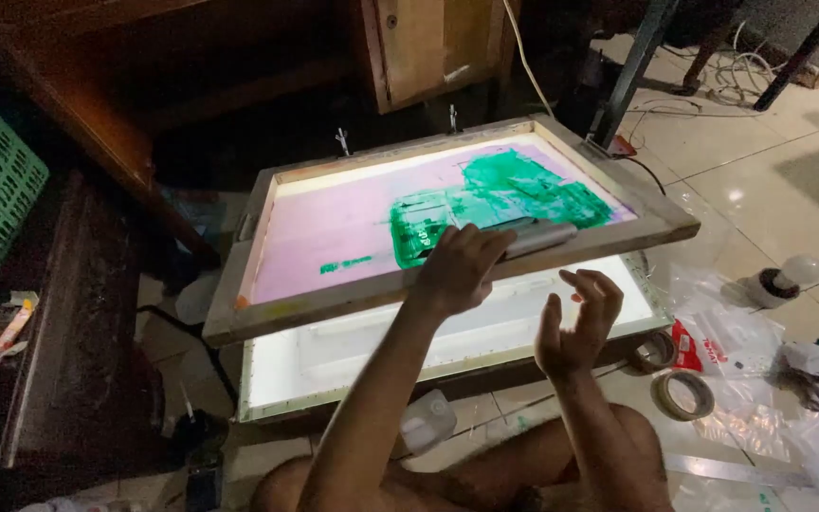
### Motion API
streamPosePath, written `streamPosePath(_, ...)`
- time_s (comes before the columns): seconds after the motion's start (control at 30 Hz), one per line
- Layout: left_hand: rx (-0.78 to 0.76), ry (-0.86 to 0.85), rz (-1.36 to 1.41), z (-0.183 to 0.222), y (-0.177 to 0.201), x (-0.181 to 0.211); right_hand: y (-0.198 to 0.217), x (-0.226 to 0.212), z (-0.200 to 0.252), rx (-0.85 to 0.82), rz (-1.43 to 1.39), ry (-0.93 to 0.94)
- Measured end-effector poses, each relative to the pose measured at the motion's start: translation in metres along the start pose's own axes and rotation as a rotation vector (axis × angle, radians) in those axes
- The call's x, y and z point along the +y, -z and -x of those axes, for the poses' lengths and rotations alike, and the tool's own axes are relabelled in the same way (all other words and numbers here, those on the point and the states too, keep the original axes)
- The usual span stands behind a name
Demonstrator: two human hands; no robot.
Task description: The person is performing manual screen printing on small plastic bags using green ink and a squeegee.
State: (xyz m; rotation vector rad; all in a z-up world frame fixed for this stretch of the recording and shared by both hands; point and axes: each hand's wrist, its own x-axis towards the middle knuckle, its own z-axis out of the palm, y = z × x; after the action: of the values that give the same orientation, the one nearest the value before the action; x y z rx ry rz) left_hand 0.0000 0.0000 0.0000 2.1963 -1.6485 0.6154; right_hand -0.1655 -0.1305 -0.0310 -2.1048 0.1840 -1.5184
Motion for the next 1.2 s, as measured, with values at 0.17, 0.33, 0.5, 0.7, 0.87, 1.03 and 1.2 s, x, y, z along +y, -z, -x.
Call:
streamPosePath(0.17, 0.109, -0.045, -0.09, 0.04, -0.032, 0.028, 0.001, 0.028, 0.002, -0.124, 0.175, 0.071)
streamPosePath(0.33, 0.066, -0.042, -0.133, 0.067, -0.075, 0.036, -0.008, 0.053, 0.011, -0.342, 0.402, 0.121)
streamPosePath(0.5, 0.051, -0.014, -0.131, 0.081, -0.094, 0.037, -0.017, 0.064, 0.003, -0.628, 0.371, 0.244)
streamPosePath(0.7, -0.004, 0.042, -0.129, 0.087, -0.093, 0.039, -0.014, 0.065, -0.026, -0.855, 0.31, 0.26)
streamPosePath(0.87, -0.027, 0.099, -0.083, 0.09, -0.093, 0.043, -0.011, 0.046, -0.047, -0.99, 0.353, 0.244)
streamPosePath(1.03, 0.006, 0.116, -0.11, 0.108, -0.089, 0.025, -0.026, 0.076, -0.036, -0.901, 0.33, 0.36)
streamPosePath(1.2, 0.35, 0.095, -0.07, 0.154, -0.079, -0.008, -0.063, 0.083, -0.043, -0.811, 0.279, 0.289)
